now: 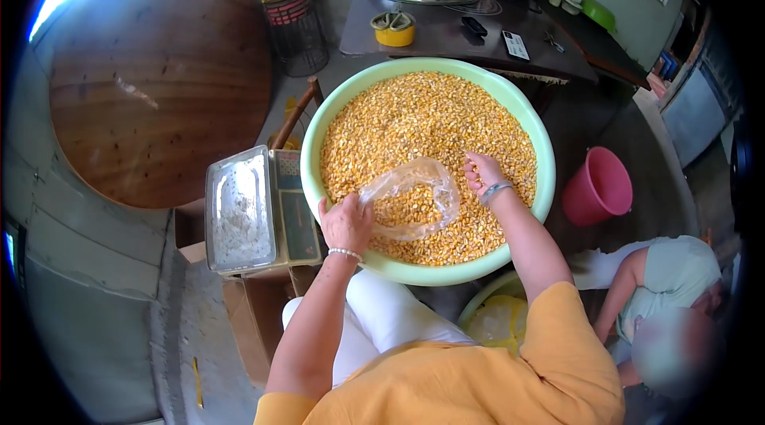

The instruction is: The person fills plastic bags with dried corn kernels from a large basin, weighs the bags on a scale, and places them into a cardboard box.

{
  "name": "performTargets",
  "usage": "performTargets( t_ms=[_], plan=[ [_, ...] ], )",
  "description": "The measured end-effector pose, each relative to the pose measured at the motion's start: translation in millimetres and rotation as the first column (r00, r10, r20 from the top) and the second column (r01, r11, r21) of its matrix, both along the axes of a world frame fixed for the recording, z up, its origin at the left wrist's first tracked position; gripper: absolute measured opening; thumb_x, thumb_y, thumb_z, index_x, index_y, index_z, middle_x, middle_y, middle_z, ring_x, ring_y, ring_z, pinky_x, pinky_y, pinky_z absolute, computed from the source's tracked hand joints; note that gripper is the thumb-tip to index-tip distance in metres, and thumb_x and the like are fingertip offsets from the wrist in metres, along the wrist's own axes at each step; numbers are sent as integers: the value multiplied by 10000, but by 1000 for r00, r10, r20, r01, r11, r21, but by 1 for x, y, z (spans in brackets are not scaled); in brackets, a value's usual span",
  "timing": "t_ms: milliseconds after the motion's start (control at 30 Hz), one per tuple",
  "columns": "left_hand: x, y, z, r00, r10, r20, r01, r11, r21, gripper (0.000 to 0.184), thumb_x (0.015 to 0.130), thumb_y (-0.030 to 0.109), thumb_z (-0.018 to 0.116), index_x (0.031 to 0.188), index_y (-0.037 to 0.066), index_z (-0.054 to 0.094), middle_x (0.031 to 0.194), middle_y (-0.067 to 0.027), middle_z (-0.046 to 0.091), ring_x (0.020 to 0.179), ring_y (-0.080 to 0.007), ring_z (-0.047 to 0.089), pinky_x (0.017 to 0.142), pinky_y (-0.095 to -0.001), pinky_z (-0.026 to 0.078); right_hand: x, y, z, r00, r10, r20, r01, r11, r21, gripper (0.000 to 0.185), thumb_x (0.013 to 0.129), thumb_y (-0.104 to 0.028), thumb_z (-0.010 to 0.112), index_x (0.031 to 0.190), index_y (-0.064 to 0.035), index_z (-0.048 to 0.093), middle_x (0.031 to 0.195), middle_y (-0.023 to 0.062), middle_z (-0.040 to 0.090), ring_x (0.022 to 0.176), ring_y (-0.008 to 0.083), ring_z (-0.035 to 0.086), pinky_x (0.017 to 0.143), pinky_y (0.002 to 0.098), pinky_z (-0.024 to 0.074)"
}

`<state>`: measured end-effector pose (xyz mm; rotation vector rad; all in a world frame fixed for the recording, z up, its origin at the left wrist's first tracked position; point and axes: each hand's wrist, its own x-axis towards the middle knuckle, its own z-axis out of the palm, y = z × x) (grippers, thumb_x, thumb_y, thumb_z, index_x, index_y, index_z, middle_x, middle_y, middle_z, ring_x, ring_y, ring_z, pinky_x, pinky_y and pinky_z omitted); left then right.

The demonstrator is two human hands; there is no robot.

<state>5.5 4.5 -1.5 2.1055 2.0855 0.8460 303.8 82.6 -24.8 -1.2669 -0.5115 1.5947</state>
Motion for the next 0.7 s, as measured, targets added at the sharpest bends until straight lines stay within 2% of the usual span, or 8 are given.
performTargets(
  t_ms=[100,133,233,367,433,533,633,700],
  plan=[
    [1,-1,2,997,-9,74,5,998,59,216,796,321,593,839,110,584,617,-86,622,618,-238,609,1000,-427,289,4,1,1,990,-6,-142,0,999,-41,195,871,-245,540,803,-66,504,651,30,496,455,79,429,330,206,281],
    [2,-3,4,994,-12,109,3,996,86,224,797,325,593,862,110,584,620,-86,625,618,-236,612,1001,-427,288,1,0,5,996,-45,-74,40,997,-59,208,874,-261,546,791,-73,510,662,30,513,465,81,441,338,197,290],
    [1,-4,8,991,-25,135,9,992,123,263,795,343,598,919,112,583,622,-84,630,615,-235,616,1004,-425,283,-3,-7,13,998,59,-6,-59,998,13,230,876,-283,557,783,-76,514,670,24,525,464,79,445,336,191,290],
    [0,-1,2,995,-5,95,-1,998,63,201,823,299,572,883,107,565,589,-94,608,590,-262,599,982,-434,309,1,-4,1,988,151,7,-152,987,46,265,881,-324,567,782,-84,512,604,-7,470,407,60,389,318,196,260],
    [-4,2,-2,998,-19,54,17,1000,23,164,839,264,553,867,102,553,576,-102,596,583,-275,590,967,-441,325,0,-4,6,992,122,-5,-121,988,94,272,886,-330,564,778,-86,507,583,-18,445,384,52,359,310,200,245],
    [-6,4,-8,996,-20,85,10,993,118,107,855,202,514,850,96,531,564,-111,583,573,-289,581,948,-451,339,-9,-8,31,991,110,-81,-93,977,190,267,884,-313,572,767,-83,505,575,-19,452,372,45,363,300,193,241],
    [-6,2,-8,996,-18,89,7,993,120,98,862,185,495,866,94,533,567,-113,585,570,-290,582,949,-451,338,-43,-26,78,960,275,60,-281,928,246,235,871,-277,594,766,-78,527,569,-17,465,362,40,372,297,176,248],
    [-6,2,-6,996,-22,88,12,994,104,102,863,184,491,871,92,536,567,-113,585,570,-290,583,950,-451,337,-72,-31,86,884,418,208,-456,871,185,175,857,-200,599,760,-57,573,544,-25,473,353,33,374,295,167,249]
  ],
)
